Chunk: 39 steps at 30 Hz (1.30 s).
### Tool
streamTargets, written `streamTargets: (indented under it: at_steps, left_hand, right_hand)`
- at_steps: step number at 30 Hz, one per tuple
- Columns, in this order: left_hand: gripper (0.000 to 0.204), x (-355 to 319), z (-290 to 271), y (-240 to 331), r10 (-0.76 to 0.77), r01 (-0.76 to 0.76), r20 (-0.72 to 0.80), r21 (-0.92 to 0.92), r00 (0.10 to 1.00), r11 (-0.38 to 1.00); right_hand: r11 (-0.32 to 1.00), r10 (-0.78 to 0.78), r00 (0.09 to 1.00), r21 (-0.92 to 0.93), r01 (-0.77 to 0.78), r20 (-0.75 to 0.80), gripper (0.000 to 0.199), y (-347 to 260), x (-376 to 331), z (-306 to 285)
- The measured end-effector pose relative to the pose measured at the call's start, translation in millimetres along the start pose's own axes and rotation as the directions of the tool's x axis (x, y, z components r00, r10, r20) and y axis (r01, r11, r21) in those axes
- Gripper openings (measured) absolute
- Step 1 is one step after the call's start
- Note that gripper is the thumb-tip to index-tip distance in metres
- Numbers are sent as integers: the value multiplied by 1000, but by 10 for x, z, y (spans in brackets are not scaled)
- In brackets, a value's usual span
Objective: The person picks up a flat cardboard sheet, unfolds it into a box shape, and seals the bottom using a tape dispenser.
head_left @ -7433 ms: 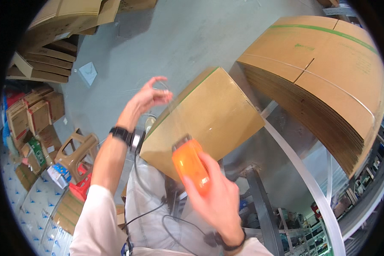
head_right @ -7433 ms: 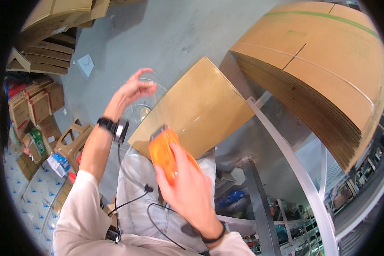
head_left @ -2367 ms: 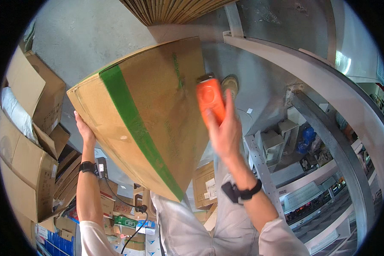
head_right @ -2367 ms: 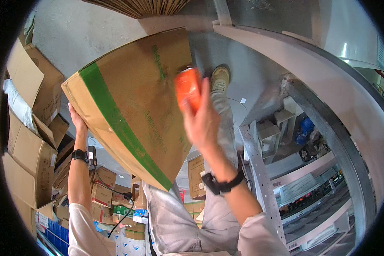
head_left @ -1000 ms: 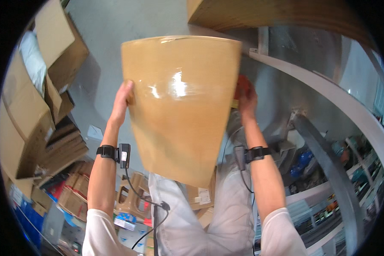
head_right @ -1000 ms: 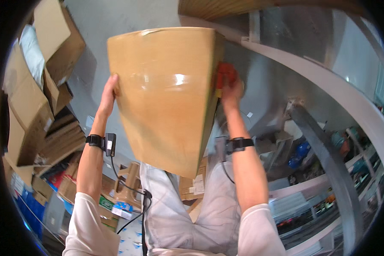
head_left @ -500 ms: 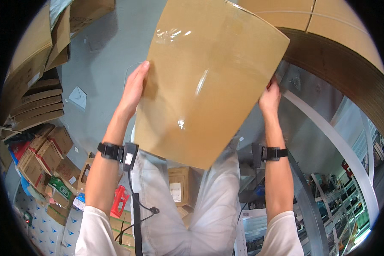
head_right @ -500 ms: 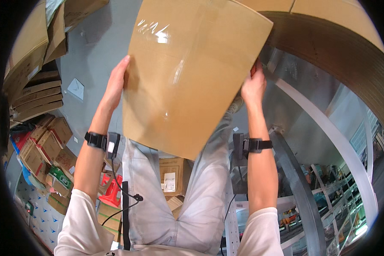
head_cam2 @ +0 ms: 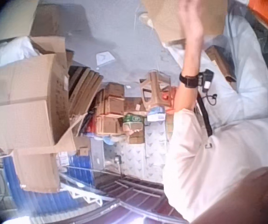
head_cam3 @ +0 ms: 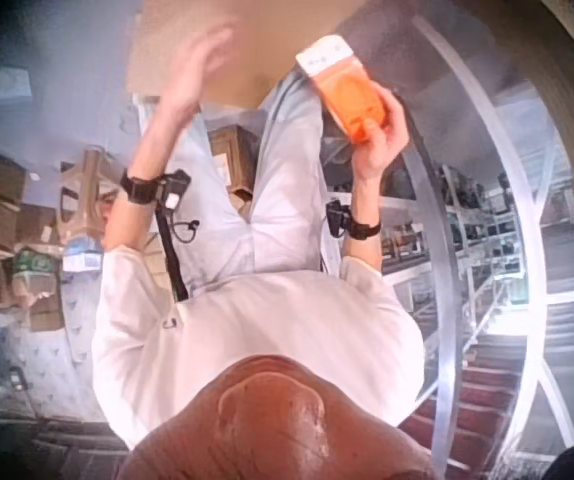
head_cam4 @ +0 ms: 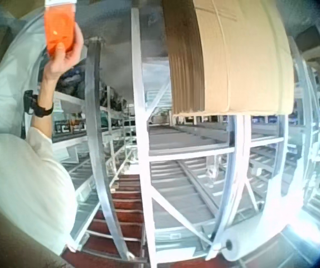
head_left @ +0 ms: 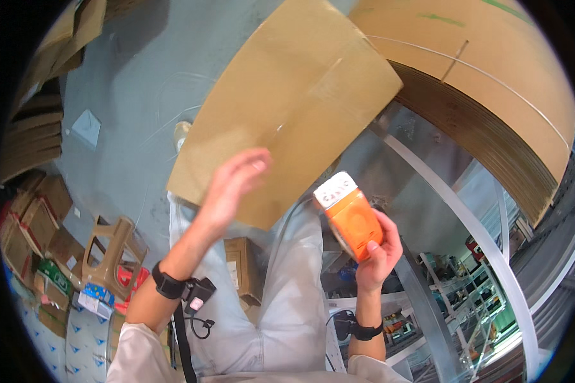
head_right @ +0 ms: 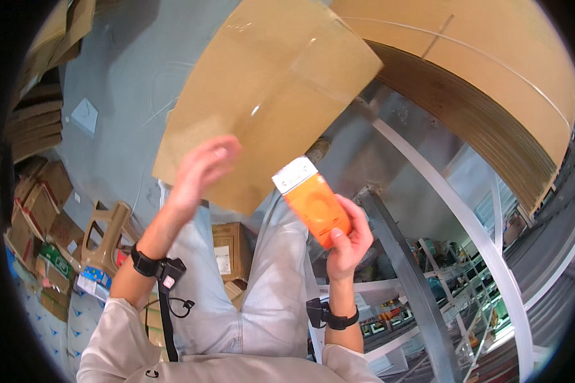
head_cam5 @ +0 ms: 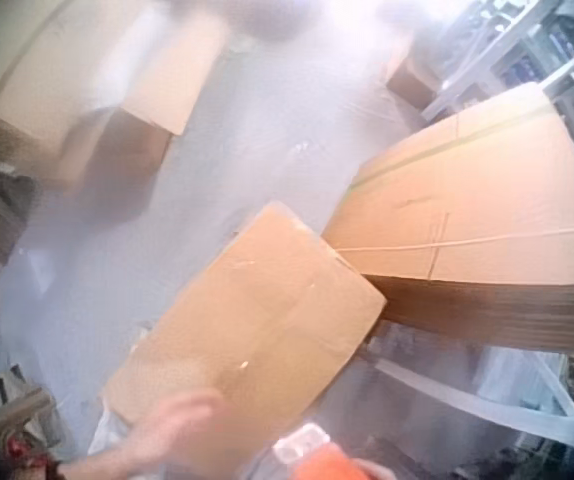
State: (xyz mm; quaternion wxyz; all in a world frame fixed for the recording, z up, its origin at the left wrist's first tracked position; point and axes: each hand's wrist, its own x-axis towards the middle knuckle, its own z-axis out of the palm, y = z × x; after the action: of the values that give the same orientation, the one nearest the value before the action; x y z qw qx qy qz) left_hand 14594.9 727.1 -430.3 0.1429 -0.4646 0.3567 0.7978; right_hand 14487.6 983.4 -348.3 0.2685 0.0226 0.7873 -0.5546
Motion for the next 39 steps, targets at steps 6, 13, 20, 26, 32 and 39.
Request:
streamTargets:
  at_steps: [6, 13, 20, 26, 32, 39]
  left_hand:
    - [52, -349, 22, 37, -163, 271, 287, -390, 944, 880]
    - [46, -306, -325, 143, -142, 223, 228, -384, 963, 896]
    - [47, -214, -515, 122, -140, 231, 254, -379, 957, 896]
    - [52, -204, -727, 78, -148, 306, 411, -351, 900, 885]
    - [52, -220, -953, 106, -248, 304, 438, -61, 864, 951]
    - [28, -135, -1223, 188, -125, 131, 271, -7, 955, 991]
  right_hand:
    - [981, -18, 977, -183, 58, 214, 53, -168, -30, 306]
    - [960, 74, 963, -281, 2, 260, 56, -297, 35, 527]
    - [939, -56, 934, -300, 170, 353, 49, -450, 92, 668]
    - [894, -110, 862, -330, 303, 494, 47, -546, 92, 780]
    - [848, -89, 774, -361, 389, 627, 46, -595, 39, 878]
    - [775, 146, 858, -596, 210, 492, 53, -657, -209, 1259]
